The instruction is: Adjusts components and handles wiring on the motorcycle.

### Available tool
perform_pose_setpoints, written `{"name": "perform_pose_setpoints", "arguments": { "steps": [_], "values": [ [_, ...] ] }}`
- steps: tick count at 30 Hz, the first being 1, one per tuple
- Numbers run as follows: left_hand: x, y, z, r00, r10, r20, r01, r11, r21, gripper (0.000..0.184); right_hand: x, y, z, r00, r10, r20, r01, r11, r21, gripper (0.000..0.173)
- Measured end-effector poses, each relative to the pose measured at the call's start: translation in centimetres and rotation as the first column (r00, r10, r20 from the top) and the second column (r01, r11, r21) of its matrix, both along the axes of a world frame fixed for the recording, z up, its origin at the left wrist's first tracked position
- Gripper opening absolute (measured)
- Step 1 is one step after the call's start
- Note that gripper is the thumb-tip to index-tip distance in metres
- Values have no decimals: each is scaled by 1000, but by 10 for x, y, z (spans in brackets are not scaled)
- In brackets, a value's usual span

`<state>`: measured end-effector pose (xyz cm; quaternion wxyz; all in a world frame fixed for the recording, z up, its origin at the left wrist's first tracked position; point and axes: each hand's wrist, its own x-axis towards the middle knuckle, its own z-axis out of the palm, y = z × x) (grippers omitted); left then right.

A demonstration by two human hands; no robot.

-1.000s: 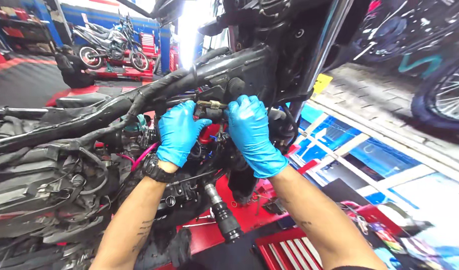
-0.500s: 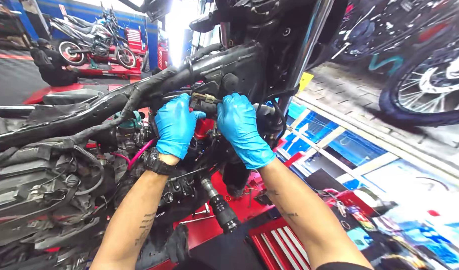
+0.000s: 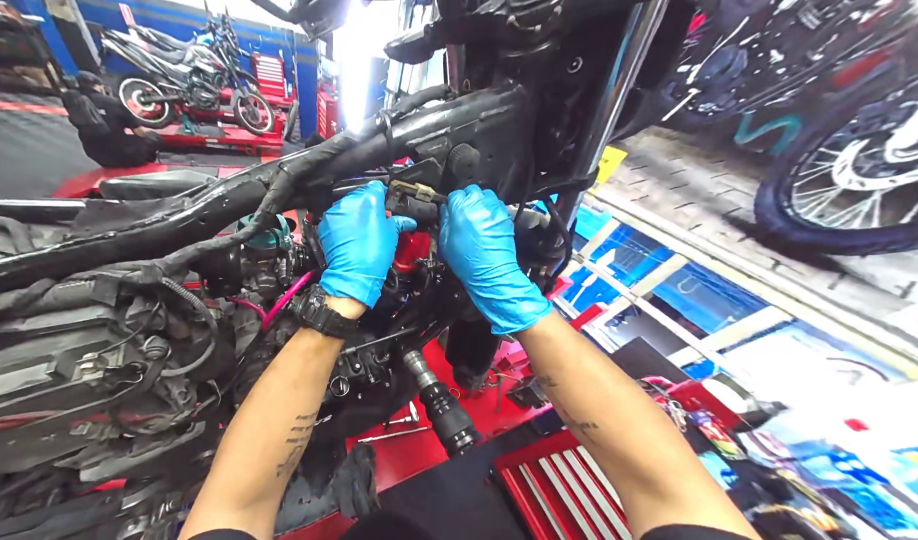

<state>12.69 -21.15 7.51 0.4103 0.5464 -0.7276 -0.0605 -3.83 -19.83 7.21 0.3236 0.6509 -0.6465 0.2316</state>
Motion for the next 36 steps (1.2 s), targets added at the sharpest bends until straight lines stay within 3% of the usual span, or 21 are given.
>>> {"name": "perform_pose_setpoints", "arguments": {
  "steps": [2,7,12,17,21,28,36],
  "values": [
    [2,4,-7,999,-29,-16,29,999,-36,46,-3,-2,-3,1000,1,28,-1,1000,-30,32],
    [2,1,1,1000,-8,-4,8,1000,-13,46,4,-9,-8,999,-18,-47,8,980,-200,25],
    [1,1,2,1000,5,-16,-5,1000,-9,45,-1,-3,-5,997,37,-62,-44,992,-122,24],
    [0,1,0,1000,-7,-18,7,1000,-11,47,-3,-2,-8,998,13,-61,-22,988,-150,29],
    [1,1,1,1000,-3,-10,3,1000,-14,46,0,-9,-10,997,4,-81,-21,979,-204,23],
    [2,2,-1,1000,-5,9,5,1000,-15,50,2,-3,1,997,-10,80,11,1000,-20,31],
    [2,4,-5,998,15,56,-16,1000,8,53,1,3,3,991,18,133,-22,999,26,30]
  ]
}}
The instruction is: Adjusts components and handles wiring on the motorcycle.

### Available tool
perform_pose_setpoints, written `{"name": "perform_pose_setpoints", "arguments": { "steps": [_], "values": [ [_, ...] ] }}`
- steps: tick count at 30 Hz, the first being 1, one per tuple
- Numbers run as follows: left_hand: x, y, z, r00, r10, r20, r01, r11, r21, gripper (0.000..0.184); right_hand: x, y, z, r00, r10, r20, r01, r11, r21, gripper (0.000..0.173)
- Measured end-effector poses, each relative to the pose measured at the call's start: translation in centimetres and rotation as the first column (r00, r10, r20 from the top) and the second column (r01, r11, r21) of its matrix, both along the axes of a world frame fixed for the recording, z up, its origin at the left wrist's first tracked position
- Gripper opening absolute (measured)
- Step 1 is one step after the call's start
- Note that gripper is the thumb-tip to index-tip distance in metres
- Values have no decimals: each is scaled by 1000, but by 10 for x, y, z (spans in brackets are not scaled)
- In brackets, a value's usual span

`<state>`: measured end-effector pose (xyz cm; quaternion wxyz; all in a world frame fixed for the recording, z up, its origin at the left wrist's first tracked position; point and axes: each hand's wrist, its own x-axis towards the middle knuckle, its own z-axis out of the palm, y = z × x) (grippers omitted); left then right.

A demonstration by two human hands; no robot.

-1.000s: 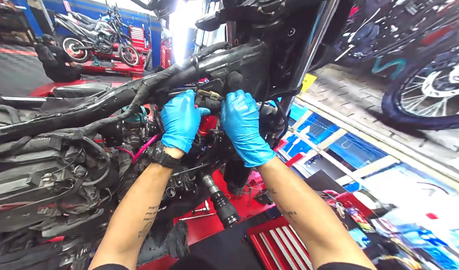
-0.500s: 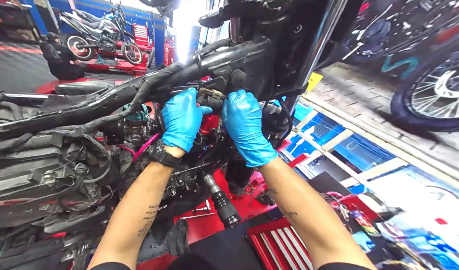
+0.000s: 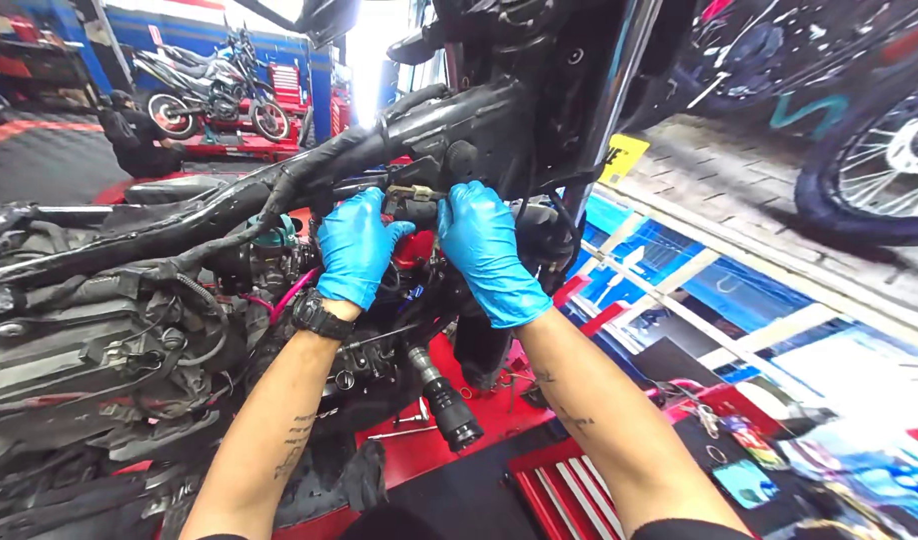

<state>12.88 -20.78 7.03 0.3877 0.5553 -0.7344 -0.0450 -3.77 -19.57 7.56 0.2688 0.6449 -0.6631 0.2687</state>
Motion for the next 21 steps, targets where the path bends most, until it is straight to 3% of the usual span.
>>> {"name": "perform_pose_setpoints", "arguments": {
  "steps": [2,6,7,9,10,12,14,15,17,19,21],
  "values": [
    [6,4,-2,998,-13,-60,12,1000,-14,51,-1,-1,-1,1000,10,5,-10,1000,-7,30],
    [26,28,-10,908,-166,-384,139,985,-99,30,-3,-8,-6,1000,12,-26,-15,996,-86,29],
    [28,33,-12,834,-250,-492,220,968,-118,31,-3,-6,-5,1000,0,-23,-2,997,-75,29],
    [25,46,-13,568,-381,-729,398,903,-162,34,1,8,-3,1000,10,-4,-10,998,-59,31],
    [24,51,-12,452,-401,-797,448,875,-186,35,5,21,-2,997,81,8,-80,991,-108,28],
    [22,59,-13,347,-428,-834,513,831,-213,36,23,53,-4,938,346,14,-334,915,-227,21],
    [13,67,-20,290,-416,-862,547,811,-208,37,46,77,-13,810,583,65,-558,799,-224,25],
    [8,71,-23,274,-408,-871,553,808,-204,38,55,83,-18,775,622,107,-595,777,-205,30],
    [2,74,-28,251,-403,-880,555,805,-210,40,64,83,-25,753,638,161,-599,766,-233,31],
    [0,73,-30,242,-407,-881,577,790,-206,41,66,78,-29,743,642,188,-578,758,-303,22],
    [1,71,-31,279,-400,-873,593,787,-171,43,65,75,-33,741,642,198,-565,755,-334,19]
  ]
}}
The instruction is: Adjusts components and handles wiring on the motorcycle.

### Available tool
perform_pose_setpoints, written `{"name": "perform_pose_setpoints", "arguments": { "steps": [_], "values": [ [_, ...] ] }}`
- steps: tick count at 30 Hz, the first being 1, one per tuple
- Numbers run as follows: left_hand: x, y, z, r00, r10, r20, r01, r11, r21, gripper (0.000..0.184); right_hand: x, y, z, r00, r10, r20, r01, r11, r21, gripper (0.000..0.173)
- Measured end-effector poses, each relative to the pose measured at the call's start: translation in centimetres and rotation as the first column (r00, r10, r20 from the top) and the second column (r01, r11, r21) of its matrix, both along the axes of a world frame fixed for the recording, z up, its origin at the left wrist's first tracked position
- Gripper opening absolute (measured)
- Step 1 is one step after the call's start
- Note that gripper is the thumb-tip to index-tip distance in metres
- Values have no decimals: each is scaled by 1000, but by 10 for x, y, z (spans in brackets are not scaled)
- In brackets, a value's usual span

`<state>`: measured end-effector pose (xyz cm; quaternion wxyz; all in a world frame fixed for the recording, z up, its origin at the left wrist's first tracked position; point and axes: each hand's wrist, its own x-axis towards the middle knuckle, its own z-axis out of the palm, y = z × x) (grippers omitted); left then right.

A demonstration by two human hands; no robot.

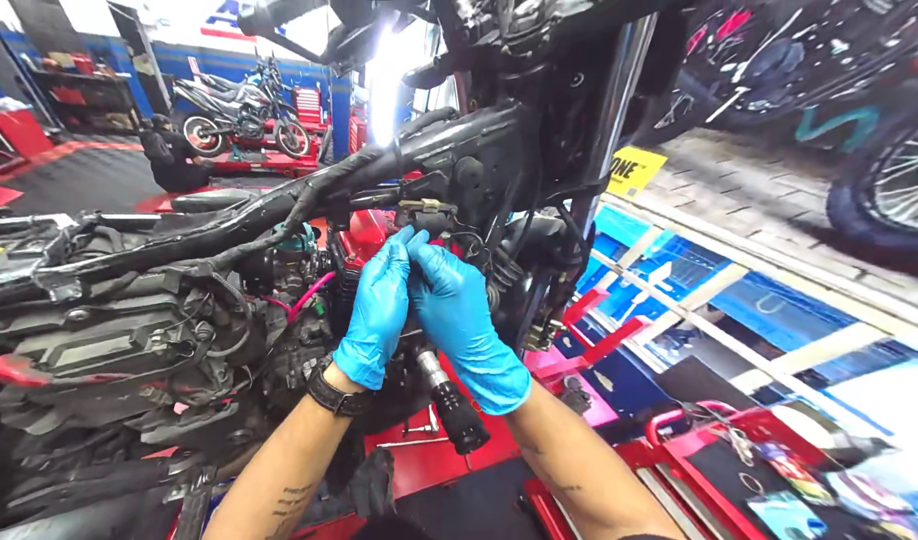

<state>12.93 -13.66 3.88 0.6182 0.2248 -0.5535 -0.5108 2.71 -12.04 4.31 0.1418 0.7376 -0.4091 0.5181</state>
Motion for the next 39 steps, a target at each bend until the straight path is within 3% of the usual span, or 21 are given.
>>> {"name": "perform_pose_setpoints", "arguments": {
  "steps": [3,5,7,12,15,25,36,39],
  "values": [
    [8,-9,0,967,143,213,-123,987,-106,41,-10,-4,0,999,13,46,-17,995,98,27],
    [17,-24,2,838,420,348,-336,900,-277,43,-24,-11,6,993,48,111,-71,975,212,34],
    [23,-39,12,678,559,478,-438,829,-348,48,-37,-27,12,974,99,202,-142,968,209,28],
    [15,-61,35,453,546,705,-420,828,-371,40,-46,-63,29,962,152,226,-162,986,27,16],
    [7,-63,37,393,546,740,-424,822,-381,30,-43,-69,27,959,154,238,-162,987,15,18],
    [-3,-67,34,436,615,657,-506,771,-386,20,-31,-87,15,987,61,146,-41,990,-131,16],
    [-5,-68,35,401,667,628,-514,731,-449,21,-13,-88,15,958,-279,65,285,901,-328,12],
    [-5,-67,32,395,687,611,-522,714,-465,20,-6,-84,13,959,-282,20,275,913,-301,12]
  ]
}}
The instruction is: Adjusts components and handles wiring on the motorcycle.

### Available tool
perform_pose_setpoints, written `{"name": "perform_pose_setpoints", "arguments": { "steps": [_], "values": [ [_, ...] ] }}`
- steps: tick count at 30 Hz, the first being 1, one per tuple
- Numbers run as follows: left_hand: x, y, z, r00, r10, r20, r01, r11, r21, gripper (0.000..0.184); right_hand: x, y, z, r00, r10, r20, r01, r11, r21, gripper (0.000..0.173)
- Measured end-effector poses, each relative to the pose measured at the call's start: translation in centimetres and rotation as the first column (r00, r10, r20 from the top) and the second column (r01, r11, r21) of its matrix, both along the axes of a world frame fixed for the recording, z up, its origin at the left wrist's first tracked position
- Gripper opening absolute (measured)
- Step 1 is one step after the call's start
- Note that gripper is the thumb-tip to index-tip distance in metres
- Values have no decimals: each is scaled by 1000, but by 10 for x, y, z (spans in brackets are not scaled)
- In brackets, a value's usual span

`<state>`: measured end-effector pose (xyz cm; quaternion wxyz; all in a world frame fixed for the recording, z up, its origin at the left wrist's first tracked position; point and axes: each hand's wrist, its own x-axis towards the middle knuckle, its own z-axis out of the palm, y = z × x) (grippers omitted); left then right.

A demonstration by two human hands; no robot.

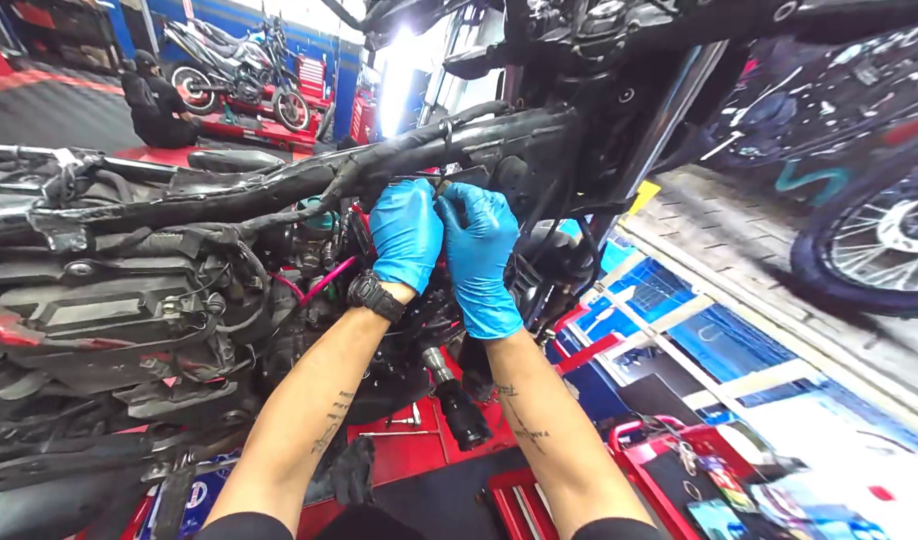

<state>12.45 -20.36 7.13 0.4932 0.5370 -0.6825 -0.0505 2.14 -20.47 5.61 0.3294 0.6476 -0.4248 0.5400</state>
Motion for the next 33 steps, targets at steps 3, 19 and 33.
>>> {"name": "perform_pose_setpoints", "arguments": {
  "steps": [3,19,33],
  "values": [
    [1,1,-1,1000,-6,4,6,1000,-9,19,-2,2,0,999,23,25,-24,998,53,13],
    [7,8,-14,996,-88,-10,88,994,-59,18,-7,1,20,990,-69,-122,83,990,118,29],
    [5,4,-4,998,-51,-21,50,998,-33,19,8,5,33,874,-349,-337,438,866,240,24]
  ]
}}
